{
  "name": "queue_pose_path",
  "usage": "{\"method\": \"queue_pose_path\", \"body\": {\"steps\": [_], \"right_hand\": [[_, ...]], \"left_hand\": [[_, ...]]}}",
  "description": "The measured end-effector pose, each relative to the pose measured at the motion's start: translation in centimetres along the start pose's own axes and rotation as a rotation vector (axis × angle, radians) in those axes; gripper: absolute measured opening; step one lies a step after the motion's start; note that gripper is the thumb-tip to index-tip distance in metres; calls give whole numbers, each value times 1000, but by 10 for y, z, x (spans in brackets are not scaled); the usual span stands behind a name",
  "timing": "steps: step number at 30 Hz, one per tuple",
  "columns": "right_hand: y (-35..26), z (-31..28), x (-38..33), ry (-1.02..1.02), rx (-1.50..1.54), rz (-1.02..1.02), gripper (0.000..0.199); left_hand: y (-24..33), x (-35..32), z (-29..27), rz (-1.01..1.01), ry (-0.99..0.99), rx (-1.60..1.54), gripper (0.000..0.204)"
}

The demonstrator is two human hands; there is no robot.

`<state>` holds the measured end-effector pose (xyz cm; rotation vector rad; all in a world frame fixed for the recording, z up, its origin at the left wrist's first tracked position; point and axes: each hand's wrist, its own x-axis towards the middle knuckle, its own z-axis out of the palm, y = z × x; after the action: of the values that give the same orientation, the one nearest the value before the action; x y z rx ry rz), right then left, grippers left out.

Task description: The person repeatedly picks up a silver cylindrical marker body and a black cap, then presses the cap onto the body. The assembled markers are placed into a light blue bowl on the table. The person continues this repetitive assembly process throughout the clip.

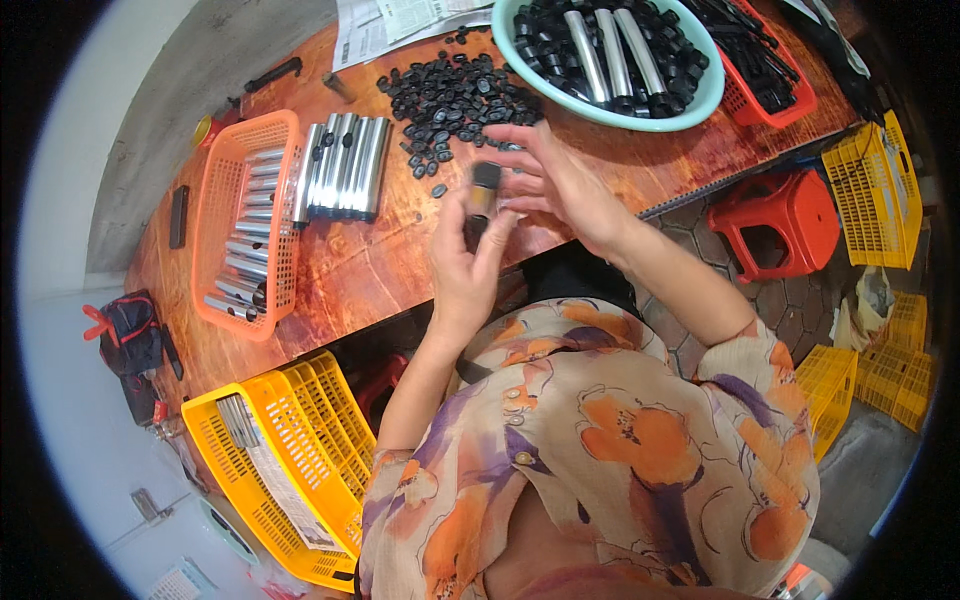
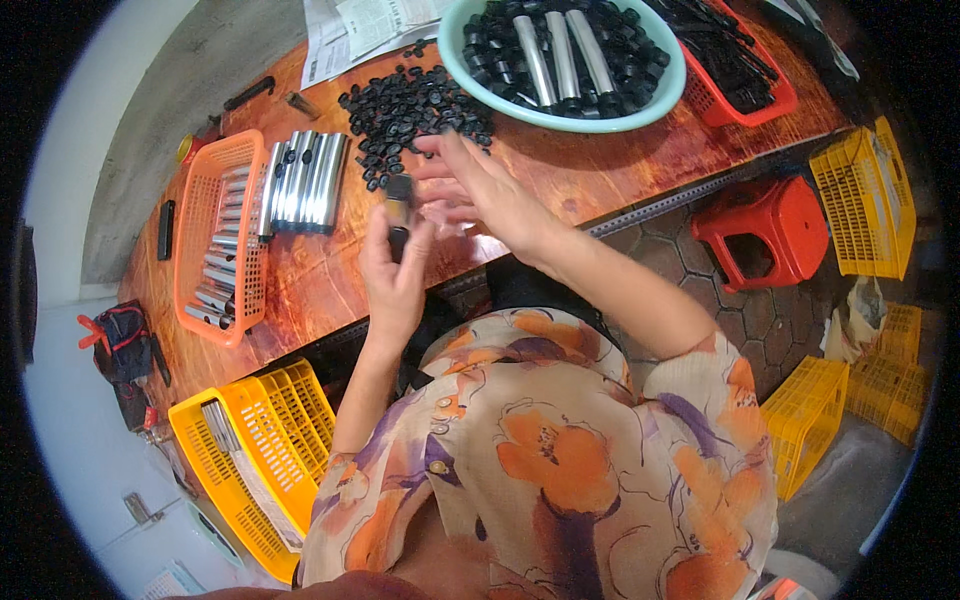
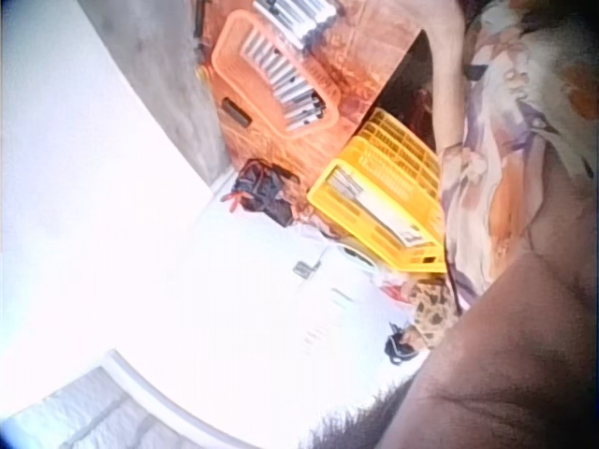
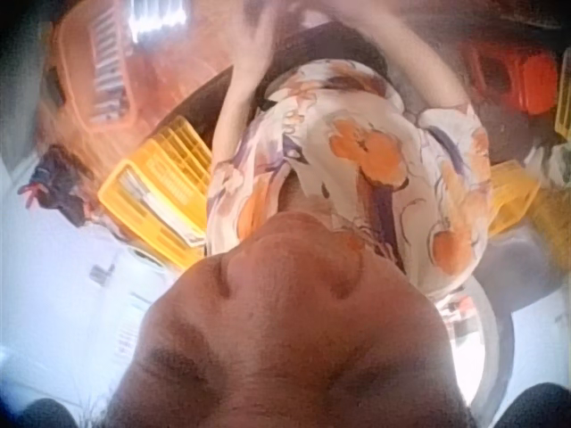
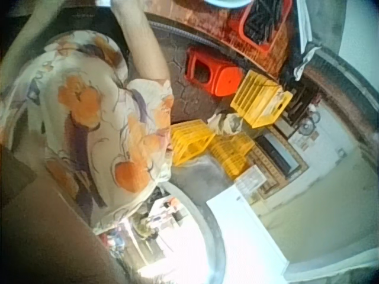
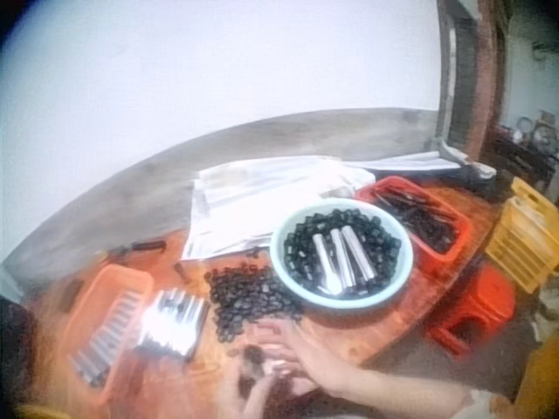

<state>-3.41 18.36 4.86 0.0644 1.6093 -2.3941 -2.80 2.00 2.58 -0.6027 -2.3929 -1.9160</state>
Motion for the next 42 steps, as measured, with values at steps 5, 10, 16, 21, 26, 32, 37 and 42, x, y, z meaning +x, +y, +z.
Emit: {"method": "queue_pose_path", "body": {"steps": [5,10,16,21,26,32,37,42], "right_hand": [[61,14,-25,-118,-64,-125,58],[55,21,-37,-28,-351,36,44],[62,-1,-43,-3,-931,-456,38],[51,-2,-52,-92,-1096,-716,36],[37,-4,-69,-254,-962,-520,35],[51,-2,-75,-537,-69,403,40],[59,7,-67,-434,78,501,36],[12,-4,-44,-101,-208,103,32]], "left_hand": [[-5,10,0,-293,116,-860,27],[-8,9,-3,-320,85,-807,45],[8,31,-56,-136,135,-358,72],[26,18,-75,-116,-353,-263,50],[34,-6,-59,-7,-443,-185,83],[45,-6,-58,246,-614,-42,80],[16,-3,-52,57,-65,-161,65],[-47,0,-40,-89,428,-245,35]]}}
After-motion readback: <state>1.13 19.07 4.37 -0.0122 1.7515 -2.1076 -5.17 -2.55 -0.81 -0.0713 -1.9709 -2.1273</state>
